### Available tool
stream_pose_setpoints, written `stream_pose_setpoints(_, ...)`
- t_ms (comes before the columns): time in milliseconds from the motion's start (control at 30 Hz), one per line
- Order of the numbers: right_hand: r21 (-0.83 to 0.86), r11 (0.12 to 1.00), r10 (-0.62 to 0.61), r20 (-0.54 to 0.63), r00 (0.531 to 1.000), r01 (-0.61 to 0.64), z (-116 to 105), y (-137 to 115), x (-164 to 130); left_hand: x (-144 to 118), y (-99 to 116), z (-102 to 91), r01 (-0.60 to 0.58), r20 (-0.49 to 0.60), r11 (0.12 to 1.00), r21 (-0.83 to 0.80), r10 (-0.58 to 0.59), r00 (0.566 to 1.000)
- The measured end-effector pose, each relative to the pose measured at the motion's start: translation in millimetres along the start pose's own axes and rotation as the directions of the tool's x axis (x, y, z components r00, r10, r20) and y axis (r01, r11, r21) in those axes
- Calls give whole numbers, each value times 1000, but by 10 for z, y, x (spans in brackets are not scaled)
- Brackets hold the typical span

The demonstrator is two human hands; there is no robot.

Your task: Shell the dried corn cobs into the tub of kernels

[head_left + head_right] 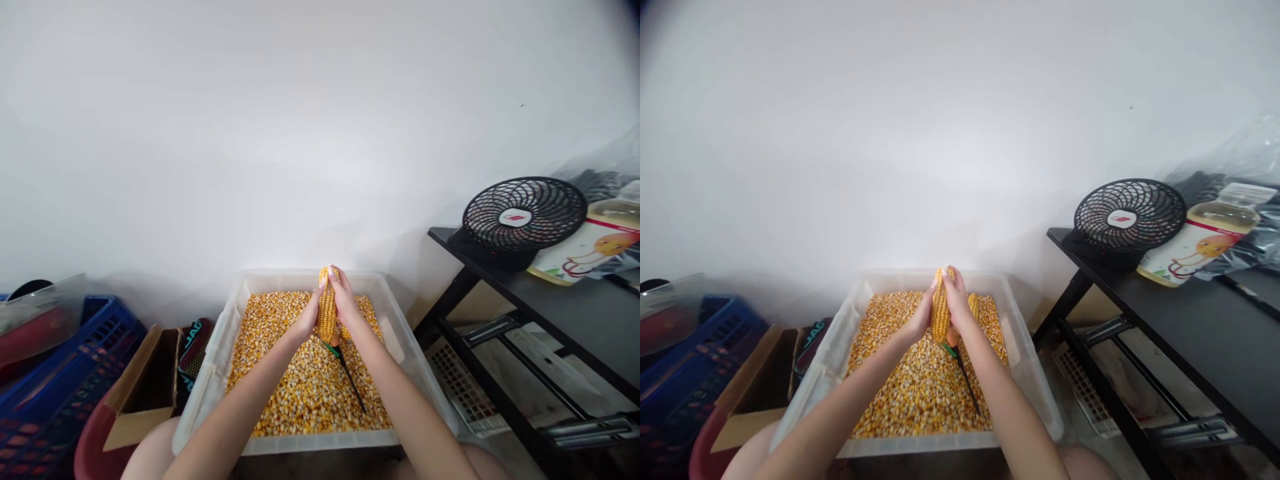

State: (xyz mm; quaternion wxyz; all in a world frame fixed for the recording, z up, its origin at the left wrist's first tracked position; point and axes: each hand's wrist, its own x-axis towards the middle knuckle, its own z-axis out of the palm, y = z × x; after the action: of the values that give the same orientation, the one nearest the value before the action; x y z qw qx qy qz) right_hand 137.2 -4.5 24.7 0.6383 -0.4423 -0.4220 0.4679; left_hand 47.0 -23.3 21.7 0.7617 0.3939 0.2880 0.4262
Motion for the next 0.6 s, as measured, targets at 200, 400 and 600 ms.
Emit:
stream_pose_setpoints(200, -190, 953, -246, -38, 969, 235, 180, -53, -118, -34, -17, 74, -345, -175, 925, 160, 370, 912)
stream_pose_setpoints(400, -323, 911, -280, -30, 959, 256, 227, -73, -261, -68, -104, -28, -359, -211, 892, 273, 420, 883)
stream_pose_setpoints(600, -240, 953, -173, 78, 982, 187, 252, 33, -291, -46, -90, -150, -303, -245, 945, 124, 325, 913)
